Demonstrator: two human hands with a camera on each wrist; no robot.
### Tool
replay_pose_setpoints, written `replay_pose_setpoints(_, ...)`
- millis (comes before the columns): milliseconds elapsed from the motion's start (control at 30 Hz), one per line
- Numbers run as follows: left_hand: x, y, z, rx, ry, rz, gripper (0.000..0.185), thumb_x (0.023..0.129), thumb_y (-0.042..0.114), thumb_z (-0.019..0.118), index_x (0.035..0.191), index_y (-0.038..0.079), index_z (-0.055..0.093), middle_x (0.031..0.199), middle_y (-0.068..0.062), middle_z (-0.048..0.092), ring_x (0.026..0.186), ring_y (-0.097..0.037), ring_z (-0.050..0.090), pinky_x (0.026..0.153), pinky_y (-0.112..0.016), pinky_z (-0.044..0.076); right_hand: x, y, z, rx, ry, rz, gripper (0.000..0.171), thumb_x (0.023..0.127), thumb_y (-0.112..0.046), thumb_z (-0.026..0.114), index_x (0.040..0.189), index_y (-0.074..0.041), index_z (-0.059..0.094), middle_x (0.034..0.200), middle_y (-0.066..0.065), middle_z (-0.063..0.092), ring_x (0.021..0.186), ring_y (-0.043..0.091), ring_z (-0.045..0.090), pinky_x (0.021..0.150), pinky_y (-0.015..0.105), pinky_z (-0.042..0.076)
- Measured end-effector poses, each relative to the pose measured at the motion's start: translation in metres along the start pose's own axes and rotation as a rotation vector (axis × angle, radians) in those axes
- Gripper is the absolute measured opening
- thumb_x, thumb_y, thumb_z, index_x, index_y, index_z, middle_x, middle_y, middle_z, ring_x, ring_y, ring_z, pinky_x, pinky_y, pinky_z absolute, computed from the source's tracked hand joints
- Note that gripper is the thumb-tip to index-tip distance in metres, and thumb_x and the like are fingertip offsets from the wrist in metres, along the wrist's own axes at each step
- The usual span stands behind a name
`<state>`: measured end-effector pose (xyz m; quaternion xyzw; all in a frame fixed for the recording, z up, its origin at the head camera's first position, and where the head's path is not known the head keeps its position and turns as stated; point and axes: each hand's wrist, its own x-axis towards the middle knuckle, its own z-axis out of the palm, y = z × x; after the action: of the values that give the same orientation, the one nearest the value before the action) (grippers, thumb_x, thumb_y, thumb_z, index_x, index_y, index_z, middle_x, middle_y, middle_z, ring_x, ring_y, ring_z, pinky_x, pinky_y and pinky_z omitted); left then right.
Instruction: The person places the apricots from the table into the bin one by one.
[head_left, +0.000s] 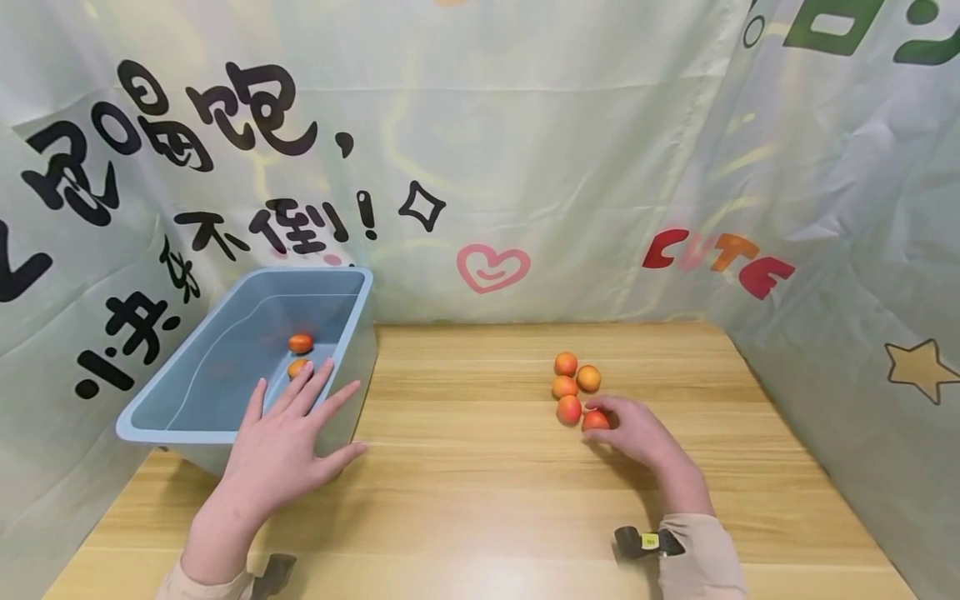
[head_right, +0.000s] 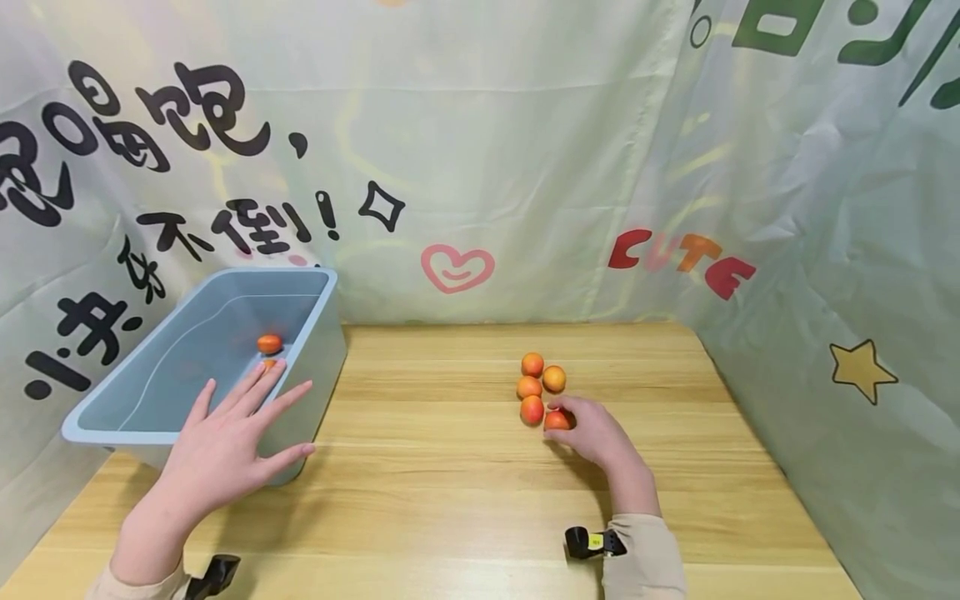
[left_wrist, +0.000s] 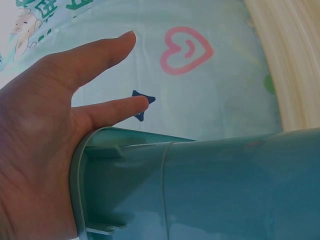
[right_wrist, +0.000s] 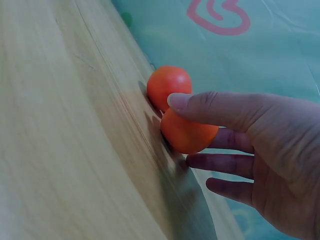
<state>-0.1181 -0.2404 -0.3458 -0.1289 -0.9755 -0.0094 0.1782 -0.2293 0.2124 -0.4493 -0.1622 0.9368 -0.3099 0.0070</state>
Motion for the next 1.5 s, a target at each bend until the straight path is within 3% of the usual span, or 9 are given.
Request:
replay_pose_setpoints(400,0.001,0.001,-0.001,-0.005,-0.001,-0.001,0.072,0.080,0.067,0.064,0.142,0.034,0.049,0.157,-0.009,0.038,0.144,-0.033,0.035,0.111,-0.070,0.017,-0.001,-0.005,-0.009,0.003,-0.004,0.052,0.048,0.084,-0.029,0.076,0.124,-0.006,0.064,0.125,0.020,0.065,0.118,0.043,0.058,0.100,0.060,0.043)
replay_pose_setpoints(567,0.001,0.001,-0.002,-0.008,0.002,-0.001,0.072,0.079,0.065,0.066,0.142,0.034,0.049,0.157,-0.008,0.037,0.143,-0.034,0.036,0.110,-0.070,0.017,0.000,-0.012,-0.013,0.001,0.026,0.046,0.046,0.084,-0.028,0.075,0.125,-0.009,0.065,0.122,0.015,0.067,0.114,0.037,0.061,0.098,0.057,0.046)
replay_pose_setpoints(1033,0.001,0.001,-0.001,-0.010,-0.006,-0.007,0.073,0.079,0.064,0.067,0.143,0.035,0.048,0.157,-0.008,0.036,0.145,-0.033,0.034,0.111,-0.070,0.015,0.013,-0.034,-0.007,-0.083,0.164,-0.139,0.039,0.080,-0.023,0.080,0.114,-0.008,0.067,0.106,0.010,0.069,0.102,0.030,0.064,0.092,0.050,0.050)
replay_pose_setpoints(1500,-0.001,-0.001,0.001,-0.011,0.012,0.006,0.072,0.079,0.065,0.066,0.143,0.034,0.049,0.157,-0.008,0.038,0.144,-0.032,0.035,0.110,-0.070,0.016,0.022,-0.053,0.008,-0.173,0.218,-0.275,0.042,0.078,-0.023,0.082,0.115,-0.009,0.068,0.107,0.010,0.070,0.099,0.028,0.063,0.089,0.048,0.052)
